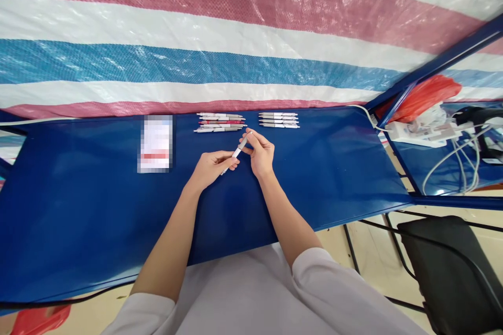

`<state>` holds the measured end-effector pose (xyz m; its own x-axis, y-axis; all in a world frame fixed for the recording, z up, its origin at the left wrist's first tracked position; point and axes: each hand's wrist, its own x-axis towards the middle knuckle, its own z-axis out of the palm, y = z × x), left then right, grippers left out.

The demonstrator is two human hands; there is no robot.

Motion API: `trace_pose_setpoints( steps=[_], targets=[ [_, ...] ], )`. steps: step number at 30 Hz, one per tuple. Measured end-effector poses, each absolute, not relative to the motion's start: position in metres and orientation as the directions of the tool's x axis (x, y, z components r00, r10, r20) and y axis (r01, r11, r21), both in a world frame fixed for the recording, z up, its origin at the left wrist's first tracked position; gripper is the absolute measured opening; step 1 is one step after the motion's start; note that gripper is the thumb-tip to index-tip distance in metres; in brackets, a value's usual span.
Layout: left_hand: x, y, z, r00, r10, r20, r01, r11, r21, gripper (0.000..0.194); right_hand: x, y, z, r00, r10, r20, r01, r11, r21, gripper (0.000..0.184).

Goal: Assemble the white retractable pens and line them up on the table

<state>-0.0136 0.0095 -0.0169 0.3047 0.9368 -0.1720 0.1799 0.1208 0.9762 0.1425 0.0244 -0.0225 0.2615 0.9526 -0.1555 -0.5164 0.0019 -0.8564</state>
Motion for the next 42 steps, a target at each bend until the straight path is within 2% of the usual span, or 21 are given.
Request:
trace_pose_setpoints(
  steps=[7, 11, 16, 23, 29, 33, 42],
  targets=[
    [-0.018, 0.012, -0.015, 0.363, 0.920, -0.149, 0.128, 0.109, 0.986, 0.041, 0.145, 0.022, -0.018, 0.212, 0.964, -0.158, -0.551, -0.015, -0.834, 0.028],
    [-0.015, 0.010, -0.015, 0.328, 0.935, -0.136, 0.101, 0.109, 0.989, 0.044, 0.142, 0.021, -0.016, 0.198, 0.973, -0.118, -0.518, 0.002, -0.856, 0.028],
    [-0.008, 0.007, -0.017, 0.259, 0.959, -0.114, 0.026, 0.111, 0.993, 0.046, 0.141, 0.022, -0.018, 0.269, 0.957, -0.113, -0.509, 0.041, -0.859, 0.025],
    [-0.007, 0.007, -0.021, 0.203, 0.973, -0.111, 0.109, 0.090, 0.990, 0.043, 0.143, 0.023, -0.021, 0.265, 0.956, -0.124, -0.510, 0.029, -0.860, 0.026],
    [-0.015, 0.009, -0.014, 0.342, 0.931, -0.126, 0.103, 0.096, 0.990, 0.040, 0.146, 0.021, -0.018, 0.170, 0.979, -0.112, -0.579, 0.007, -0.815, 0.024],
    [-0.017, 0.010, -0.012, 0.380, 0.916, -0.131, 0.122, 0.091, 0.988, 0.038, 0.145, 0.021, -0.018, 0.168, 0.982, -0.092, -0.585, 0.024, -0.811, 0.024],
    [-0.005, 0.004, -0.023, 0.207, 0.977, -0.053, 0.156, 0.021, 0.987, 0.038, 0.144, 0.023, -0.019, 0.213, 0.967, -0.143, -0.600, 0.014, -0.800, 0.022]
  ],
)
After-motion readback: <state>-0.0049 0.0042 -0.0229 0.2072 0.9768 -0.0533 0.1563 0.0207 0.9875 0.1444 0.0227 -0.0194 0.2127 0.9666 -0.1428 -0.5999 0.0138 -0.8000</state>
